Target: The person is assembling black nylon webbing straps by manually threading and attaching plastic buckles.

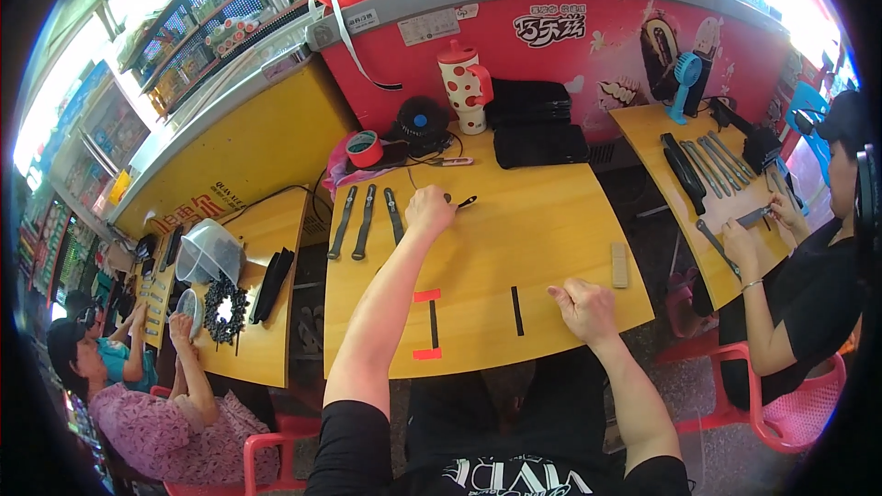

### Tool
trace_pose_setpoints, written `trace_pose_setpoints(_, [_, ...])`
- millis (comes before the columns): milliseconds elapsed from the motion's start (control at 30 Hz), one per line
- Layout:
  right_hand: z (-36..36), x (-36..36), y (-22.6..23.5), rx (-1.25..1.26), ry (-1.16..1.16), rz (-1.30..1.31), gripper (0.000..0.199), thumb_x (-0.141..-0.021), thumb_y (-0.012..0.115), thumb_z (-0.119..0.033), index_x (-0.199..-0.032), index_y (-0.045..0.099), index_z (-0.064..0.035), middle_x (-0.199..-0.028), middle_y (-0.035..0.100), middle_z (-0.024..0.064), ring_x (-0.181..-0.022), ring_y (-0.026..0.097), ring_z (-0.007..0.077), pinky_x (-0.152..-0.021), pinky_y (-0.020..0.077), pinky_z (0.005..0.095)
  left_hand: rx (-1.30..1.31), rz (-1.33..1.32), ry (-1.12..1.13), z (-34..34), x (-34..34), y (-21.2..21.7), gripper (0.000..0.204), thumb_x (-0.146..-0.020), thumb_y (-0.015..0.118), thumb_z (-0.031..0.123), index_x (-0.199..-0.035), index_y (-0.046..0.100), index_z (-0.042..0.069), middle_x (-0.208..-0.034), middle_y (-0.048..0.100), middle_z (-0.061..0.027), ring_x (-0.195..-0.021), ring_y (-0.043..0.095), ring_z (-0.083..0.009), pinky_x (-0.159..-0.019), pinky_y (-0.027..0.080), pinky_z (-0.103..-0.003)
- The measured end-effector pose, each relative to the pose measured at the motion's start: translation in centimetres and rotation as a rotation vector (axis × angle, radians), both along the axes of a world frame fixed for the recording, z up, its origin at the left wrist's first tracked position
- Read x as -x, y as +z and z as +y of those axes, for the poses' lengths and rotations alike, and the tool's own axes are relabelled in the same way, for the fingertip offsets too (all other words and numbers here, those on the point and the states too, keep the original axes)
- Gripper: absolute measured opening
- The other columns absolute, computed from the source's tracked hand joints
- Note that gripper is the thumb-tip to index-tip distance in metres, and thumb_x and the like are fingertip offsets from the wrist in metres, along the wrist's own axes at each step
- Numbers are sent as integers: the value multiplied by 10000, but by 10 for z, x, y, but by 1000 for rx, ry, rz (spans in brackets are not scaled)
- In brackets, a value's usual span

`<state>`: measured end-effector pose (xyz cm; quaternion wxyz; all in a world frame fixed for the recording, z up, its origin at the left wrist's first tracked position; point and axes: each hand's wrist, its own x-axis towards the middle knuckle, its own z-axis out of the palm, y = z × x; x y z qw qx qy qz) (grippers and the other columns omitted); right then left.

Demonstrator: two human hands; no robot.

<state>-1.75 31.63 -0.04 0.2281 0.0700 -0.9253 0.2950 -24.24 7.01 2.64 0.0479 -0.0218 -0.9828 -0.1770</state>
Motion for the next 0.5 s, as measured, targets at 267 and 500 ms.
trace_pose_setpoints(267, [2, -1, 1, -9, 3, 8, 375, -881, 672, -298, -646, 525, -45, -621, 568, 141, -582, 590, 346, -501, 426, 432, -25, 8, -50, -16, -4, -16, 326, -755, 740, 309, -893, 691, 17, -963, 679, -225, -973, 641, -374, -822, 513, -449])
trace_pose_setpoints(500, [1, -1, 1, -1, -3, -9, 365, -882, 673, -289, -648, 536, -45, -627, 577, 138, -587, 595, 341, -505, 433, 431, -53, 55, -81, -24, -6, -15, 330, -712, 777, 313, -836, 699, 17, -895, 677, -225, -911, 649, -374, -801, 511, -443])
